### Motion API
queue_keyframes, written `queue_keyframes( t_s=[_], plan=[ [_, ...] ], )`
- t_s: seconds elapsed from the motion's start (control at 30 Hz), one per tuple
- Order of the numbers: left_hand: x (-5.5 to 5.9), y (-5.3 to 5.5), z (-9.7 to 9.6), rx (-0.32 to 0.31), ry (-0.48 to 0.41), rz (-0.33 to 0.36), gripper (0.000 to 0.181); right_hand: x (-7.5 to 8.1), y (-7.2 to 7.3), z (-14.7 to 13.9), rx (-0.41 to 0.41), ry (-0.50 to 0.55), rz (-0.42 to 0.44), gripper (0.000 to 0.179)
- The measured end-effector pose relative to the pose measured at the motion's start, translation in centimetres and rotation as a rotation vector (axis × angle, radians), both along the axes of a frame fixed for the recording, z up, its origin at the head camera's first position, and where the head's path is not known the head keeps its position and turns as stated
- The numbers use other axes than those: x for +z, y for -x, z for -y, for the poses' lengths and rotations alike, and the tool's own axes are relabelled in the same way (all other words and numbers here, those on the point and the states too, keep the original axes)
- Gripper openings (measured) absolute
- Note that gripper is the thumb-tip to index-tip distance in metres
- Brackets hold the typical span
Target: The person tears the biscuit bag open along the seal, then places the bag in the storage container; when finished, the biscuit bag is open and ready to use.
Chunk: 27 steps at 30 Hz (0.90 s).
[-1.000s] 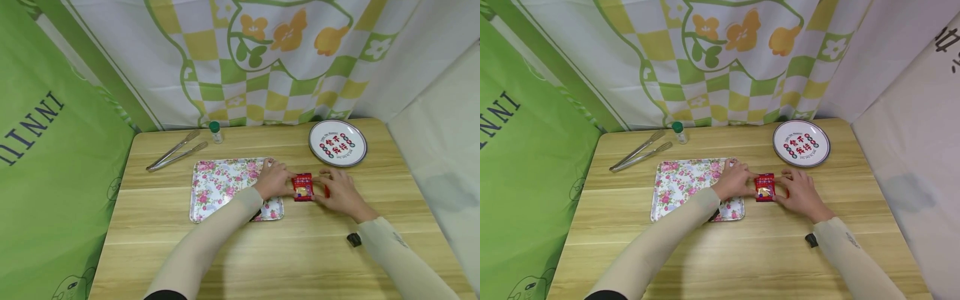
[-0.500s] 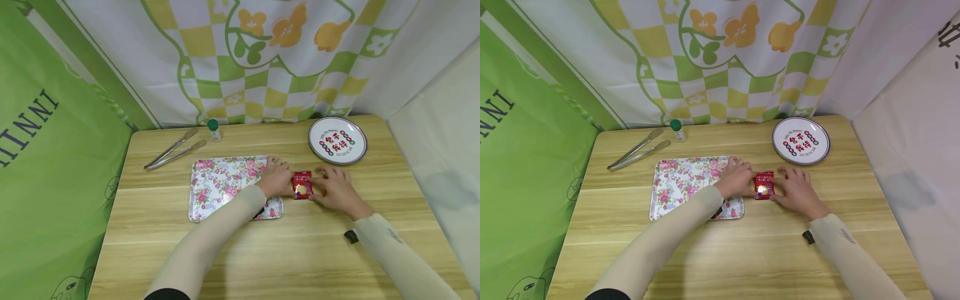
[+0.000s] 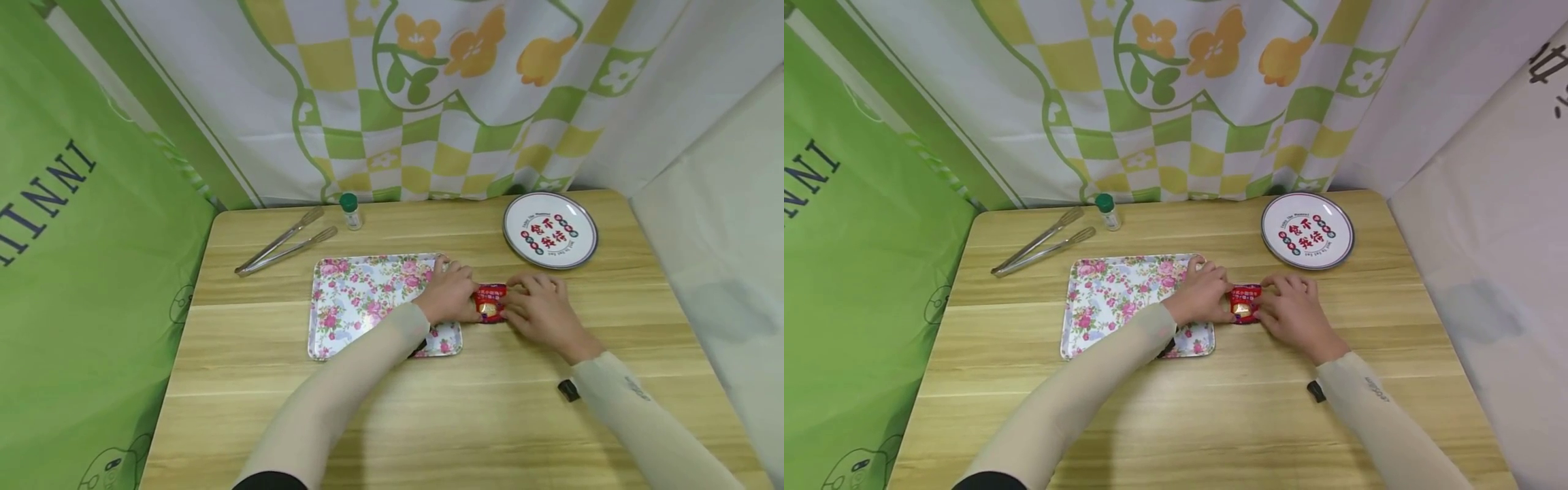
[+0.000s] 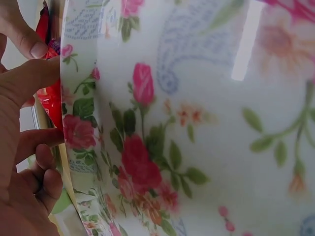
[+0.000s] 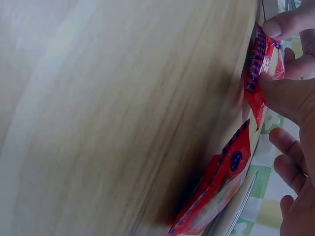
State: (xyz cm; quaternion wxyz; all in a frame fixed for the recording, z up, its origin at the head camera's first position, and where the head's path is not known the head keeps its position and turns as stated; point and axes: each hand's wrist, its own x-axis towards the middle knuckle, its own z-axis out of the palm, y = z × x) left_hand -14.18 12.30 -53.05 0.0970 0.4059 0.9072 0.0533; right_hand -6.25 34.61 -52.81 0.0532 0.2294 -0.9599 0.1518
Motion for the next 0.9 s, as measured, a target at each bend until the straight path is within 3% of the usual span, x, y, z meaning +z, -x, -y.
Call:
queue_keyframes(
  t_s=[0.13, 0.37, 0.57, 0.73, 0.9],
  plan=[
    [-0.2, 0.2, 0.2, 0.002, -0.016, -0.011, 0.06, 0.0, 0.0, 0.2, -0.025, 0.008, 0.01, 0.022],
    [-0.3, 0.2, 0.5, -0.036, -0.035, -0.092, 0.053, 0.1, 0.4, 0.1, -0.152, -0.012, 0.074, 0.054],
    [-0.1, -0.2, 0.5, -0.102, -0.031, -0.205, 0.061, 0.4, 1.0, -0.1, -0.205, -0.015, 0.107, 0.039],
    [0.3, -0.5, 0.8, -0.131, -0.08, -0.256, 0.066, 1.4, 0.8, 0.2, -0.229, 0.127, 0.143, 0.025],
    [1.5, -1.0, 3.0, -0.078, -0.257, -0.256, 0.073, 3.5, 0.5, 1.5, -0.274, 0.363, 0.238, 0.031]
  ],
)
